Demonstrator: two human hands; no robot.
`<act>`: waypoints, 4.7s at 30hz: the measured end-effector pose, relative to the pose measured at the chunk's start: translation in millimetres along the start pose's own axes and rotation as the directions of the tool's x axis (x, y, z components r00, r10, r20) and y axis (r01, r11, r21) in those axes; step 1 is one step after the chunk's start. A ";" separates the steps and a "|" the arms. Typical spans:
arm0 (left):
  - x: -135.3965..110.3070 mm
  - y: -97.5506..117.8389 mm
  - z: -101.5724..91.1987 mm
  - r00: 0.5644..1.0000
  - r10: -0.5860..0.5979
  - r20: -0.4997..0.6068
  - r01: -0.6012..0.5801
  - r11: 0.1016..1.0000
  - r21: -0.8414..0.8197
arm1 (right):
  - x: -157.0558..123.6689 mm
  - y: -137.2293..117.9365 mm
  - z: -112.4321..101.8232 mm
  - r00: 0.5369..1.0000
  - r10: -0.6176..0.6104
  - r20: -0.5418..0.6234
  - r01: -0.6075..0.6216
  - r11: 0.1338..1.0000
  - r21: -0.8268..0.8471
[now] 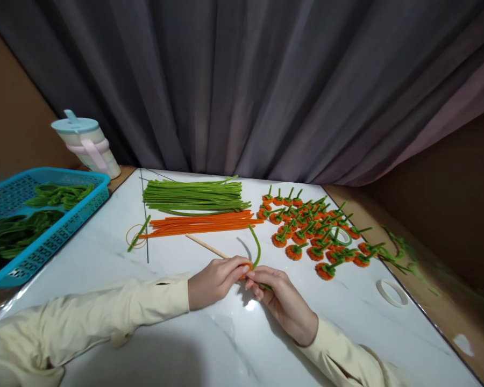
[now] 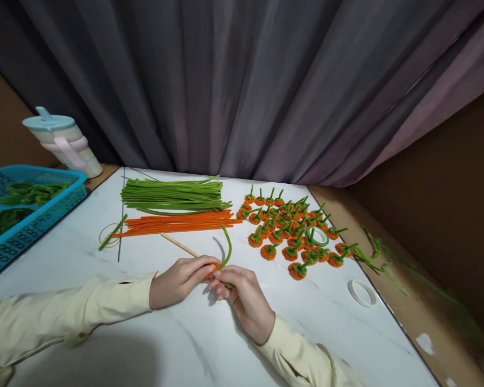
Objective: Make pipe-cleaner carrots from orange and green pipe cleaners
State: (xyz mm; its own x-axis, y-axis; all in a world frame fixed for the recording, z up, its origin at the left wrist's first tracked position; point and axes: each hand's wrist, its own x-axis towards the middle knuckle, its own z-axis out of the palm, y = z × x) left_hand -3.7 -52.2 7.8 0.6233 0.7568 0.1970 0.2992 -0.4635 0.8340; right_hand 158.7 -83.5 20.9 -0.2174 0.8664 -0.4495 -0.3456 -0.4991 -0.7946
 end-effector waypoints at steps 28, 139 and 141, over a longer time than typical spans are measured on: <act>14.2 -11.6 -3.4 0.938 -0.332 0.103 0.312 0.672 -0.672 | 7.4 -0.5 -24.3 0.419 -0.779 0.466 0.693 -0.057 -0.719; 15.6 -11.5 -8.4 0.897 -0.328 0.295 0.425 0.462 -0.778 | 3.2 2.8 -21.5 0.381 -0.807 0.452 0.818 0.066 -0.572; 15.5 -9.9 -7.9 0.907 -0.309 0.287 0.408 0.469 -0.783 | 3.6 3.1 -22.1 0.380 -0.819 0.429 0.796 0.053 -0.603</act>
State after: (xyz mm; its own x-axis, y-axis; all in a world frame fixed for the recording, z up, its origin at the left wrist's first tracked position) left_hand -2.7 -32.2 6.7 0.6804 0.6968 -0.2269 -0.1715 0.4525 0.8751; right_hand 177.0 -81.5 7.8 -0.1913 0.7304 0.6556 0.3589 0.6738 -0.6459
